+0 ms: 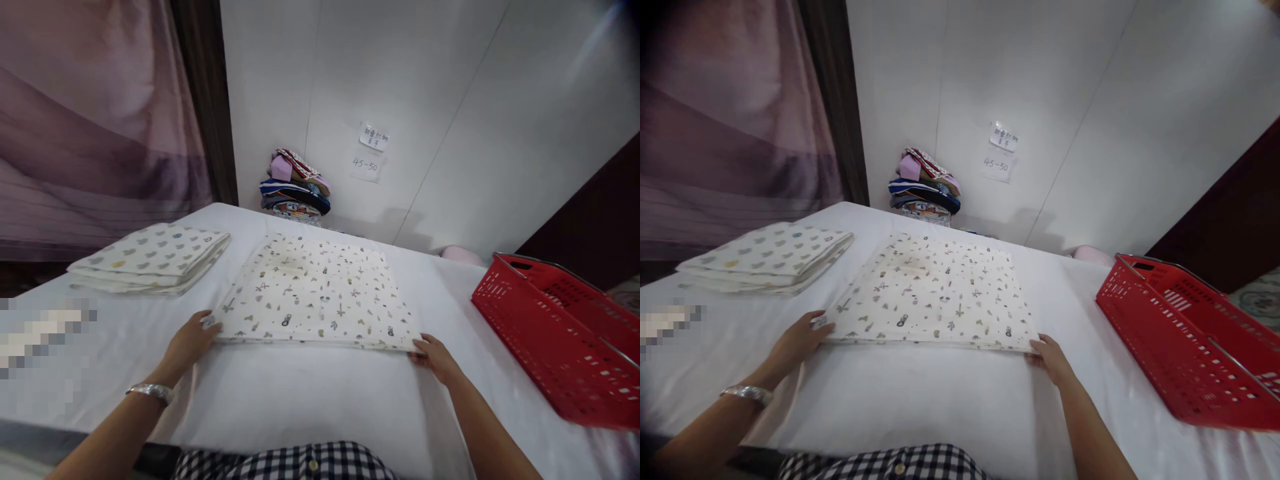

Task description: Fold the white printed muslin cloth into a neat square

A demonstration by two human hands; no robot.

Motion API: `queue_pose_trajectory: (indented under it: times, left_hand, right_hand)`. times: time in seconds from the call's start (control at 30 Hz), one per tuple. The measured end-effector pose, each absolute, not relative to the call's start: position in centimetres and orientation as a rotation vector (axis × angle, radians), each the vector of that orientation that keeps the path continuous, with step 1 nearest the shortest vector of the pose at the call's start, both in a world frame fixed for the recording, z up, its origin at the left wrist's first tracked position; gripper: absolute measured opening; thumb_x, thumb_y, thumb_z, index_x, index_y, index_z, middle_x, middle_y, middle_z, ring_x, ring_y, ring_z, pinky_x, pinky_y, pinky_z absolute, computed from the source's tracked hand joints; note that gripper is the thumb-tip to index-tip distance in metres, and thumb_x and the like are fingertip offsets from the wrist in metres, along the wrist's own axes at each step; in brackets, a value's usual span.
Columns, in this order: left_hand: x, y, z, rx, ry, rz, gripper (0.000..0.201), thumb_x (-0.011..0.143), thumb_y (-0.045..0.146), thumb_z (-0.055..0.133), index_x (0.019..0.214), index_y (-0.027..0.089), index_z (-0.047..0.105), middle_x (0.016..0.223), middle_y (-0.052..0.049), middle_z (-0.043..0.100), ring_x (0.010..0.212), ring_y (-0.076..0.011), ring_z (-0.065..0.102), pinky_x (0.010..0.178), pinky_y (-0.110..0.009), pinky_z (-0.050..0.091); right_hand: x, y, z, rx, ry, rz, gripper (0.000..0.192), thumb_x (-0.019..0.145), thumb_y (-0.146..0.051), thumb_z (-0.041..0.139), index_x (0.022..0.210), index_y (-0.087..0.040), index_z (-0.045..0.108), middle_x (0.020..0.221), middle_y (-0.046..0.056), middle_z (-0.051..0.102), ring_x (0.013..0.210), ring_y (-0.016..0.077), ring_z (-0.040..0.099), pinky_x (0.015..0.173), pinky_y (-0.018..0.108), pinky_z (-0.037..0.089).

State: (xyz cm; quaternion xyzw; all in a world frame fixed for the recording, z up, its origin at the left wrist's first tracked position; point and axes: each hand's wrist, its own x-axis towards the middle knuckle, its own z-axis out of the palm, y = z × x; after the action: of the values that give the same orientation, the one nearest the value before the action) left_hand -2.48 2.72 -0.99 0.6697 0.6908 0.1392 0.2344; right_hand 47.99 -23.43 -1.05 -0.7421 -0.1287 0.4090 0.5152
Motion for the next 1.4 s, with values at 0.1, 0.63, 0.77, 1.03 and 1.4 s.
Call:
queue_pose_trajectory:
  times: [0.1,0.63,0.77,1.03,1.4]
  left_hand:
    - [-3.0,2.6,-0.3,1.734,1.903,0.338,0.056,0.083,0.04,0.043,0.132,0.014,0.042,0.113,-0.013,0.064,0.104,-0.028,0.061,0.088,-0.036,0.047]
    - [-0.4,2.6,0.7,1.35,1.903,0.805,0.06,0.078,0.048,0.054,0.128,0.015,0.049,0.127,-0.017,0.054,0.099,-0.0281,0.062,0.081,-0.038,0.051]
    - [7.0,2.3,4.1,1.477,1.756,1.015,0.052,0.078,0.039,0.058,0.125,0.018,0.051,0.119,-0.012,0.059,0.106,-0.0249,0.058,0.087,-0.036,0.049]
    - [26.9,-6.8,5.2,2.434,0.818,0.523,0.047,0.081,0.02,0.051,0.128,0.021,0.047,0.104,-0.008,0.064,0.098,-0.0214,0.058,0.087,-0.035,0.045]
    - [26.1,-11.3,-0.4,2.71,0.46,0.373,0.043,0.076,0.017,0.052,0.119,0.017,0.045,0.113,-0.009,0.057,0.106,-0.0247,0.049,0.092,-0.041,0.038]
  right_hand:
    - [47.4,-24.8,-1.2,-1.815,-0.378,1.032,0.041,0.07,-0.03,0.068,0.106,-0.019,0.051,0.08,0.003,0.065,0.058,0.0133,0.06,0.056,0.026,0.052]
    - [41.8,-20.6,-0.2,-2.116,-1.473,0.3,0.044,0.083,-0.036,0.046,0.122,-0.021,0.058,0.136,0.009,0.05,0.126,0.0264,0.044,0.105,0.04,0.037]
    - [38.9,-17.6,0.0,-1.796,-1.166,0.796,0.044,0.078,-0.044,0.057,0.117,-0.023,0.061,0.124,0.007,0.06,0.107,0.024,0.058,0.088,0.038,0.049]
    - [39.6,-14.5,0.9,-1.173,-0.448,1.194,0.037,0.076,-0.052,0.064,0.1,-0.023,0.062,0.09,0.003,0.069,0.08,0.0171,0.065,0.07,0.028,0.05]
    - [40.7,-17.4,-0.3,-1.333,-0.352,1.223,0.041,0.068,-0.034,0.073,0.102,-0.022,0.055,0.072,-0.002,0.063,0.06,0.0126,0.057,0.053,0.023,0.044]
